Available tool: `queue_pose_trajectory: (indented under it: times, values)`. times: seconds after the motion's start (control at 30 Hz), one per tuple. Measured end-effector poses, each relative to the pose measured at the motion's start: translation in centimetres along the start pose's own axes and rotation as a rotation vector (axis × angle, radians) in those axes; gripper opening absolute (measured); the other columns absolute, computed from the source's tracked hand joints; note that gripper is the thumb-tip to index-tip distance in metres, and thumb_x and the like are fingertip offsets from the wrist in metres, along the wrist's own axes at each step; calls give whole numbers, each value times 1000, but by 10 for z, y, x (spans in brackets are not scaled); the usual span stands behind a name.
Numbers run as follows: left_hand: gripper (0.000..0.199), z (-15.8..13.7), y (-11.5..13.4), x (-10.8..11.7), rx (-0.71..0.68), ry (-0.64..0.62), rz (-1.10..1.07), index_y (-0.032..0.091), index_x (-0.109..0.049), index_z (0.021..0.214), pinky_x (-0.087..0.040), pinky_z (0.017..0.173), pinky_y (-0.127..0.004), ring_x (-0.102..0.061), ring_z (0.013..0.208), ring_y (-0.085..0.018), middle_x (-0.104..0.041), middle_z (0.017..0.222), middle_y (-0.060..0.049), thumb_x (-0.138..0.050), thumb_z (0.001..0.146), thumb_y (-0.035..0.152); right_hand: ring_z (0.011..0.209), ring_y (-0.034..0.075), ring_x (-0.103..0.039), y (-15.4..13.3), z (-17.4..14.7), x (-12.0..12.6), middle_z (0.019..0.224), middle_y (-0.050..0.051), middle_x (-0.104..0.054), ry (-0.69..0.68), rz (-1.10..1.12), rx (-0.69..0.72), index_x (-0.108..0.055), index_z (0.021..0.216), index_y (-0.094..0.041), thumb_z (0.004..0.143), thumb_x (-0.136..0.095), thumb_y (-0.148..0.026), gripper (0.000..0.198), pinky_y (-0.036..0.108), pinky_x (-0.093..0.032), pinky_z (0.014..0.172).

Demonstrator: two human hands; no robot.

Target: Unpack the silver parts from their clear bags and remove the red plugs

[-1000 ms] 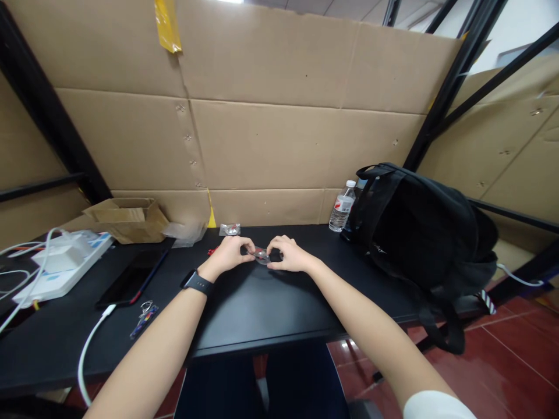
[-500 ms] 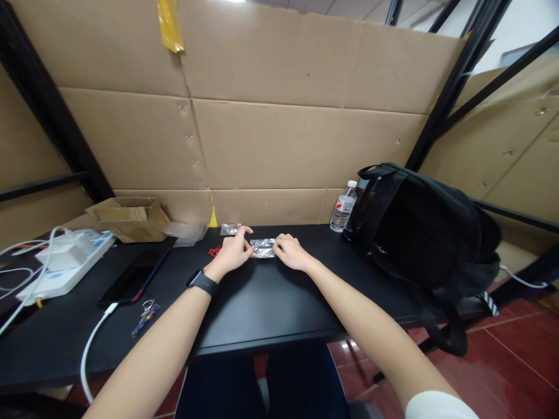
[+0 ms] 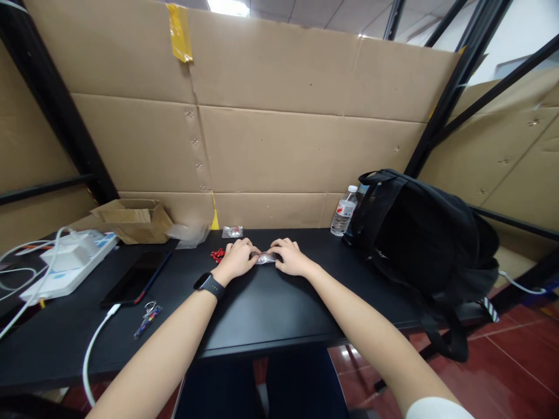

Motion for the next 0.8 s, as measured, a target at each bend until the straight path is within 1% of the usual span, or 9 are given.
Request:
queue_pose_trajectory:
  times: [0.07, 0.13, 0.23, 0.3, 0.33, 0.4, 0.47, 0.67, 0.8]
  values:
    - [26, 0, -1, -2, -2, 0, -12, 31, -78, 101, -37, 97, -47, -55, 117, -31, -69, 115, -9, -56, 92, 41, 116, 28, -47, 2, 0, -3, 124, 9, -61, -44, 5, -14, -67, 120, -27, 82, -69, -18, 39, 42, -34, 93]
    - [30, 1, -1, -5, -18, -21, -37, 31, -79, 100, -34, 101, -51, -49, 126, -33, -68, 122, -9, -55, 93, 48, 115, 28, -48, 4, 1, -5, 123, 9, -62, -53, 14, -32, -69, 118, -26, 86, -69, -24, 33, 43, -34, 93]
    - [33, 1, -2, -7, -41, -45, -40, 33, -79, 98, -29, 104, -56, -39, 135, -38, -65, 131, -8, -67, 83, 59, 114, 27, -49, 5, 2, -8, 120, 10, -63, -49, 23, -39, -70, 116, -26, 95, -61, -29, 23, 43, -33, 92]
    - [31, 0, -3, -6, -46, -45, -28, 32, -79, 98, -29, 104, -57, -38, 134, -39, -65, 132, -8, -75, 77, 54, 113, 26, -50, 5, 3, -8, 118, 9, -64, -42, 28, -45, -70, 117, -27, 98, -58, -29, 23, 42, -33, 91]
    - [27, 0, -3, -6, -47, -41, -23, 32, -79, 98, -29, 104, -56, -40, 132, -38, -66, 130, -8, -76, 77, 49, 113, 26, -50, 5, 3, -7, 117, 9, -64, -35, 29, -49, -70, 116, -27, 99, -56, -30, 23, 42, -32, 91]
    - [17, 0, -5, -4, -44, -20, -18, 30, -78, 95, -31, 102, -55, -44, 128, -36, -67, 127, -7, -71, 83, 39, 111, 25, -51, 6, 4, -5, 116, 9, -64, -18, 30, -57, -71, 113, -26, 101, -52, -32, 23, 40, -32, 89]
    - [15, 0, -6, -2, -31, 5, -19, 28, -78, 91, -32, 101, -54, -46, 124, -34, -68, 124, -7, -65, 87, 34, 108, 23, -52, 7, 4, -2, 115, 8, -64, 3, 32, -74, -71, 109, -25, 103, -48, -34, 25, 39, -32, 87]
    - [22, 1, -7, -8, 8, -21, -39, 24, -74, 80, -35, 97, -53, -47, 120, -34, -69, 120, -7, -61, 90, 39, 104, 22, -54, 15, 4, 7, 109, 6, -66, 83, 13, -173, -69, 94, -23, 101, -51, -43, 27, 37, -27, 84]
    - [23, 0, -3, -7, 7, -5, -14, 23, -71, 77, -36, 96, -52, -49, 114, -34, -70, 112, -8, -60, 89, 39, 103, 23, -53, 16, 1, 18, 110, 5, -64, 184, 5, -198, -66, 104, -25, 94, -65, -39, 18, 36, -28, 85]
Point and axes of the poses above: each hand's wrist, its own z-axis towards the middle knuckle, its own x-axis out of the back of the hand, y = z × x, the point moved 8 cm from there along z, towards the middle knuckle
